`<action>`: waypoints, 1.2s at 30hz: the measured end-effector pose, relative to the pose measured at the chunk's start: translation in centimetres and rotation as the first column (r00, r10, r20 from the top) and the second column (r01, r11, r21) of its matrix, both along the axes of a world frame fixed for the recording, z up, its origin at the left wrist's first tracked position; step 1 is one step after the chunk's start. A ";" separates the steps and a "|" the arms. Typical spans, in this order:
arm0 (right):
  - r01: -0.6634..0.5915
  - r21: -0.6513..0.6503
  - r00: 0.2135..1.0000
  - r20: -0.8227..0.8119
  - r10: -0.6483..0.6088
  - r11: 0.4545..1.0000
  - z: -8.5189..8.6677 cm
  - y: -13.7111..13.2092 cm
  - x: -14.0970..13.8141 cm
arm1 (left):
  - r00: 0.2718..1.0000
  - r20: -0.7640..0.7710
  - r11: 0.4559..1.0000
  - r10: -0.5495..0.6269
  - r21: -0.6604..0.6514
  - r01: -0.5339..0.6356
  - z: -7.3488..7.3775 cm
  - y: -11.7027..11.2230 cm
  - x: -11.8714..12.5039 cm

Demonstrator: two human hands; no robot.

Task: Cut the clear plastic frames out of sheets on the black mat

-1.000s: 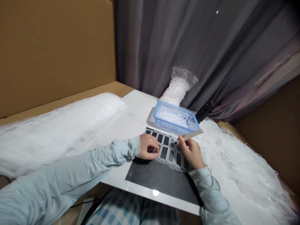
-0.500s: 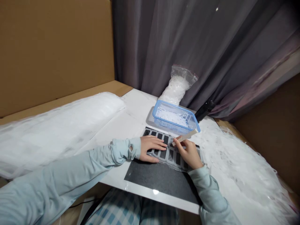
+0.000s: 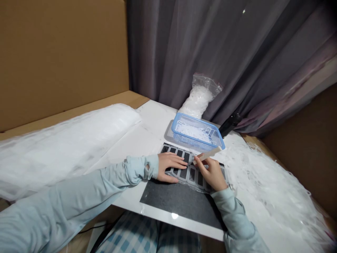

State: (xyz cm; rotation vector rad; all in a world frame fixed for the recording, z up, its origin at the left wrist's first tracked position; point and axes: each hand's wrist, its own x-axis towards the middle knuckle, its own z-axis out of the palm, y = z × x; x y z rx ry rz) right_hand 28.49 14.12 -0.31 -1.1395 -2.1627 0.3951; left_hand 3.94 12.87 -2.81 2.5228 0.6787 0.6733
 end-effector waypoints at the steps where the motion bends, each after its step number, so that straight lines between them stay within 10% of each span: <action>1: -0.008 0.007 1.000 0.005 0.008 1.000 0.0 0.0 0.0 | 1.000 0.000 1.000 -0.001 0.000 0.001 0.0 0.0 0.0; 15: -0.182 0.191 0.961 0.243 0.133 0.965 -0.1 -0.1 -0.5 | 0.999 0.043 1.000 0.001 -0.011 -0.001 0.2 0.0 0.0; 23: 0.269 0.433 0.957 -0.016 -0.290 0.860 0.1 1.9 2.8 | 0.999 0.037 1.000 -0.005 -0.012 0.005 0.1 0.2 -0.1; 27: 0.381 0.278 0.921 -0.193 -0.337 0.882 0.3 2.0 3.7 | 0.996 0.088 0.999 -0.004 0.053 -0.001 0.1 0.1 0.0; 36: 0.087 -0.221 0.970 -0.202 -0.132 0.972 -0.6 1.7 2.7 | 0.995 0.091 0.993 0.049 0.100 -0.058 1.1 0.1 0.1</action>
